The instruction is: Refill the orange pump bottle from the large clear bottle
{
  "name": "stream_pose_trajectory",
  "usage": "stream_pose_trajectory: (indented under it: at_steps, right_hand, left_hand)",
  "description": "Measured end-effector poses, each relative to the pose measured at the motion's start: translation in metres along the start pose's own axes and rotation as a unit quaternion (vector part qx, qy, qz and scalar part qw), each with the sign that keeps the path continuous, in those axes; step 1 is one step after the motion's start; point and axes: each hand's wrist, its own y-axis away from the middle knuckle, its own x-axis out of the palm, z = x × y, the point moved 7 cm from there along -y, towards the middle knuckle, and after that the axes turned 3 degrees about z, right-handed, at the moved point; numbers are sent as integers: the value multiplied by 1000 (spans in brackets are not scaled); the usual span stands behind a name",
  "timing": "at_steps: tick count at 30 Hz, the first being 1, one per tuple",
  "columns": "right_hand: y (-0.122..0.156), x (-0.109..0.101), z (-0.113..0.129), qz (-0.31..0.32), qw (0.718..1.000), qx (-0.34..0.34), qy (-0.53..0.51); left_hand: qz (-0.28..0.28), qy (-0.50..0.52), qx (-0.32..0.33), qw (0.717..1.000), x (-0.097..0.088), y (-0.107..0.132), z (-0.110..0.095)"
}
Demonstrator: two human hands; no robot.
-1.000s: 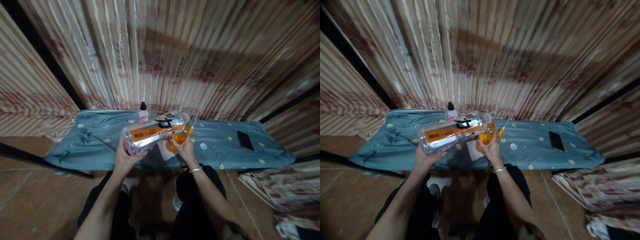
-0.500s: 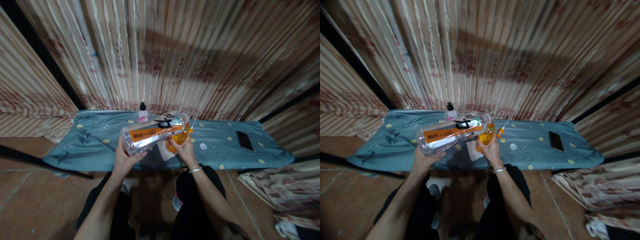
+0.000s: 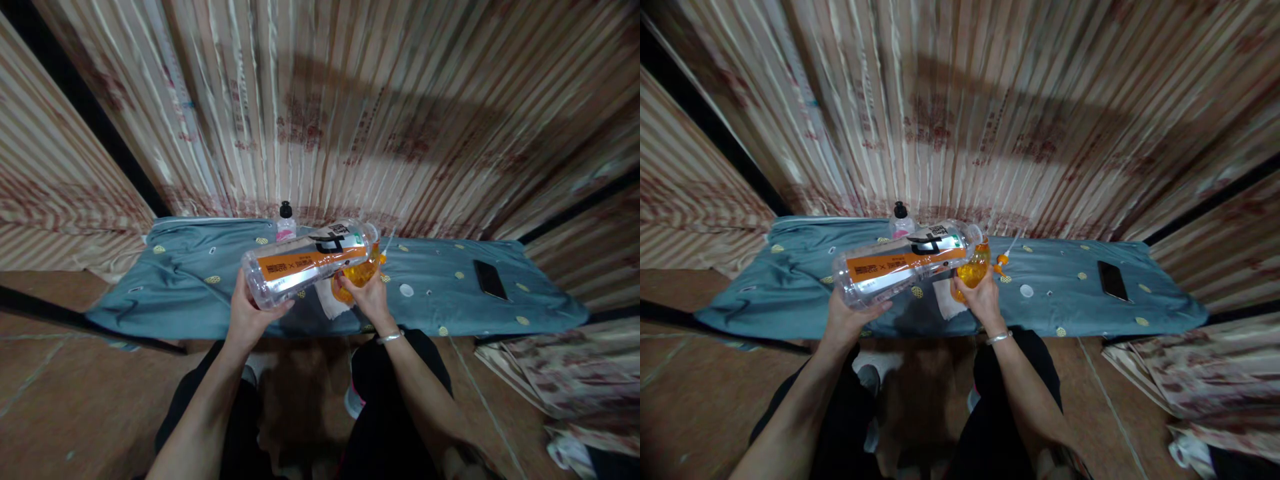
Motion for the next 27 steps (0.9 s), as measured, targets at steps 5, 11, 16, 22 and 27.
stream_pose_trajectory:
  at_steps: [5,11,16,22,27]
  right_hand:
    - [0,0,-1,3,1000,5,8]
    - [-1,0,-3,-1,1000,10,14]
    - [-1,-1,-1,1,1000,17,24]
    - [-1,-2,0,-1,999,19,26]
    - [0,-3,2,-4,1000,17,15]
  left_hand:
    - [6,9,2,1000,2,0,-2]
    - [3,0,-5,1000,0,0,-1]
    - [6,-1,0,1000,0,0,1]
    - [18,2,24,1000,2,-1,2]
    - [15,-10,21,1000,2,-1,2]
